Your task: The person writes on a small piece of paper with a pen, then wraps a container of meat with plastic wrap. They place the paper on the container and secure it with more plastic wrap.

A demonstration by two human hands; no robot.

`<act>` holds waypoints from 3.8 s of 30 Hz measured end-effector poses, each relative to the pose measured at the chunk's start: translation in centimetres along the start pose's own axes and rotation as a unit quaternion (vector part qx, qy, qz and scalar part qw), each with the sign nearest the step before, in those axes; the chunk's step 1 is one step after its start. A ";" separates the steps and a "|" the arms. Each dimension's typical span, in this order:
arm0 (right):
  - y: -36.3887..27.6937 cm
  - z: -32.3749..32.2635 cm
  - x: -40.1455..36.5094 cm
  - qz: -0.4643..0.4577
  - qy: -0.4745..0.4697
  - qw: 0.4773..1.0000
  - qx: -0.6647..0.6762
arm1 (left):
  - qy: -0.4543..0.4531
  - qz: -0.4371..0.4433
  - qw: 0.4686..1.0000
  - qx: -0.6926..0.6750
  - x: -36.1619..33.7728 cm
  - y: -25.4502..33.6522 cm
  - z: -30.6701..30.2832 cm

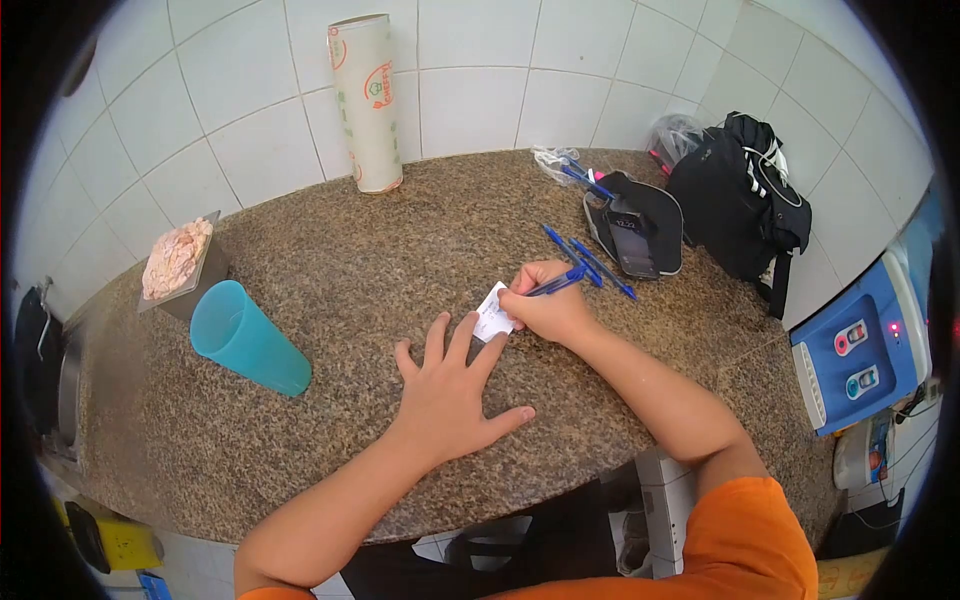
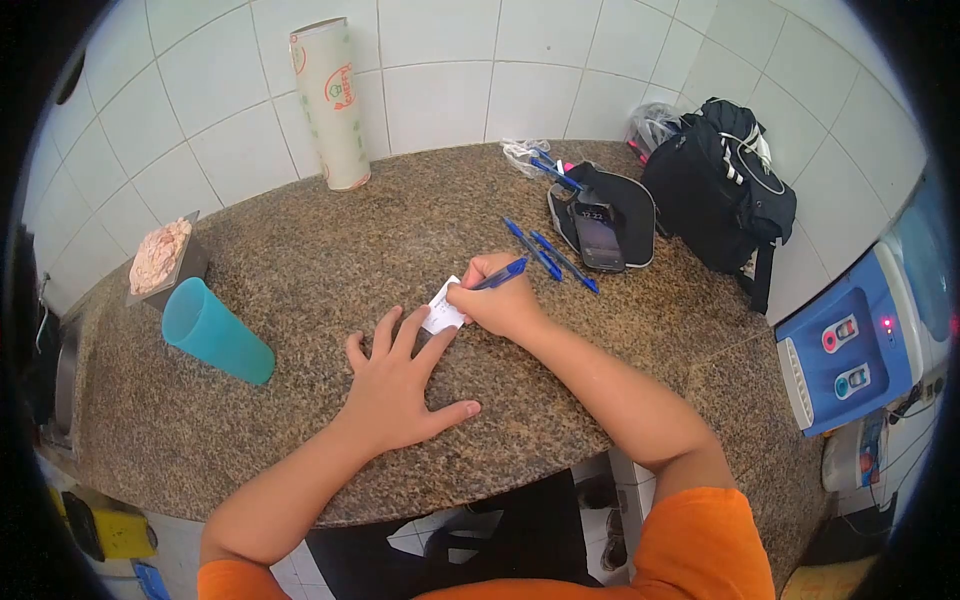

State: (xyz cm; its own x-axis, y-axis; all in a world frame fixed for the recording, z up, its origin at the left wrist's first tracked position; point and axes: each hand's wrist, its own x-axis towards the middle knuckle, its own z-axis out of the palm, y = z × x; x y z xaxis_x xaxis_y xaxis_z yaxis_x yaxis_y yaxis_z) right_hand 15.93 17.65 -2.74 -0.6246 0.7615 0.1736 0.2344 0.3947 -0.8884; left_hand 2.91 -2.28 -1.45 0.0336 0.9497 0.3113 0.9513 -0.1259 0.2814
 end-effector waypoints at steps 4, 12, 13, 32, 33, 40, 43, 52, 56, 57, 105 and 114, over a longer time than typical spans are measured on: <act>0.2 -0.1 0.0 0.005 0.003 1.000 -0.008 | 0.004 0.003 1.000 0.003 0.0 -0.1 0.2; 0.1 -0.1 0.2 -0.002 -0.011 1.000 -0.009 | -0.013 -0.004 1.000 0.002 0.0 0.0 0.0; 0.2 -0.1 0.2 -0.001 -0.010 1.000 -0.009 | -0.014 -0.003 1.000 0.002 0.0 0.0 0.0; 0.9 -0.9 0.5 0.025 -0.051 0.997 0.048 | 0.009 -0.009 1.000 0.005 -0.5 0.3 -0.1; 0.9 -0.9 0.5 0.019 -0.051 0.997 0.057 | 0.007 -0.013 1.000 0.005 -0.6 0.4 0.0; 0.3 -1.0 0.9 -0.014 0.004 0.995 0.098 | 0.005 -0.018 1.000 0.016 -0.9 0.4 0.1; -1.5 -2.1 0.7 0.031 0.010 0.995 0.098 | -0.010 -0.028 1.000 0.009 -0.9 0.4 0.0; -0.4 -1.3 1.1 -0.059 -0.023 0.988 0.139 | -0.003 -0.025 1.000 0.005 -0.9 0.4 -0.1; 0.1 -1.6 1.0 -0.051 -0.100 0.986 0.123 | -0.001 -0.022 1.000 0.017 -1.0 0.4 0.0; 0.0 -1.5 0.9 -0.023 -0.095 0.987 0.129 | 0.001 -0.021 1.000 0.020 -1.0 0.4 0.0; 0.8 -1.4 1.1 0.018 -0.041 0.997 0.058 | 0.007 -0.014 1.000 0.012 -0.9 0.3 0.2; 0.9 -2.6 0.7 0.010 0.005 0.995 0.097 | 0.012 -0.012 1.000 0.012 -0.9 0.3 0.2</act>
State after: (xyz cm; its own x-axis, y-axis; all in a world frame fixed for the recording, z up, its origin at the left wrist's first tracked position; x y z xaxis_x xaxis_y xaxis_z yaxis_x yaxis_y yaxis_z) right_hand 17.59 19.88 -2.32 -0.6132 0.7739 0.1581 0.0976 0.2729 -0.9571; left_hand 3.18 -3.11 -1.83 0.0044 0.9453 0.3262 0.9588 -0.0966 0.2672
